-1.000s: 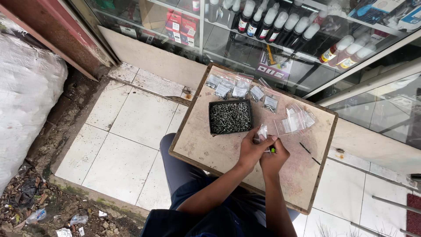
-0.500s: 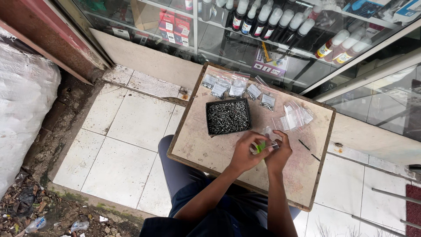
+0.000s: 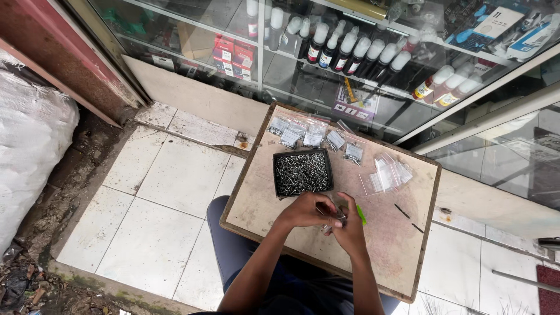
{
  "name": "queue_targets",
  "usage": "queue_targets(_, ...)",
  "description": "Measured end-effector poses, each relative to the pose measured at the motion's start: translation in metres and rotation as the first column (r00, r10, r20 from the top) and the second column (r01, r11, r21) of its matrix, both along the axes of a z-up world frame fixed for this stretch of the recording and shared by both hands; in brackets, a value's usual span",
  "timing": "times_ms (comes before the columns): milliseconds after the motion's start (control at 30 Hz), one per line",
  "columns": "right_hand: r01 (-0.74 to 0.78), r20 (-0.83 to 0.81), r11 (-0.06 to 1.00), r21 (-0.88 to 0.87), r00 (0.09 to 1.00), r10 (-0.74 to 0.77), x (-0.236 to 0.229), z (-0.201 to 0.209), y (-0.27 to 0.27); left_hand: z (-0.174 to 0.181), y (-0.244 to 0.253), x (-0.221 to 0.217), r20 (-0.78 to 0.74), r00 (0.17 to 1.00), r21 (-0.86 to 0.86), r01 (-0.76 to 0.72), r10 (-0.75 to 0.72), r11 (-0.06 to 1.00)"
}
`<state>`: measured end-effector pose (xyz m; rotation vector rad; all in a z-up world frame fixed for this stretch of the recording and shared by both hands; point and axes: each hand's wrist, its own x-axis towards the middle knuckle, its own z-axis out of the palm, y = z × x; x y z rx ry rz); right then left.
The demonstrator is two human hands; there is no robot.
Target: The person sits on the floor at a low table and sorts small metal screws from a black tray into a green container. They then transfer the screws from the green container into small clear plastic bags and place the filled bags on the table.
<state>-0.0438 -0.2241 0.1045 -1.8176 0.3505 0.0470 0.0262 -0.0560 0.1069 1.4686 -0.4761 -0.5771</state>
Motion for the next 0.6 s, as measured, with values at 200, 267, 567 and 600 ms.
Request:
queue_targets(200,-0.094,-0.028,0.985,0.145,0.995,0.099,-0.004,0.016,0.001,-0.035,-0.007,0.001,0.159,0.986,0.022,-0.047,0.043,0.999)
queue_targets(267,-0.057,-0.016,0.99,0.129,0.998,0.059,-0.01,0.016,0.004,-0.027,-0.004,-0.002,0.191,0.981,0.047,-0.056,0.046,0.997)
queue_targets(567,0.085,0.048,0.985,-0.147,0.996,-0.079,-0.019,-0.019,-0.001,-0.055,-0.018,-0.009,0.2,0.979,0.1,-0.056,0.035,0.993)
queue_targets(600,0.068,0.061,0.99,-0.121,0.996,-0.061,-0.021,-0.017,0.002,-0.055,-0.017,-0.009,0.268,0.962,0.154,-0.099,0.054,0.983)
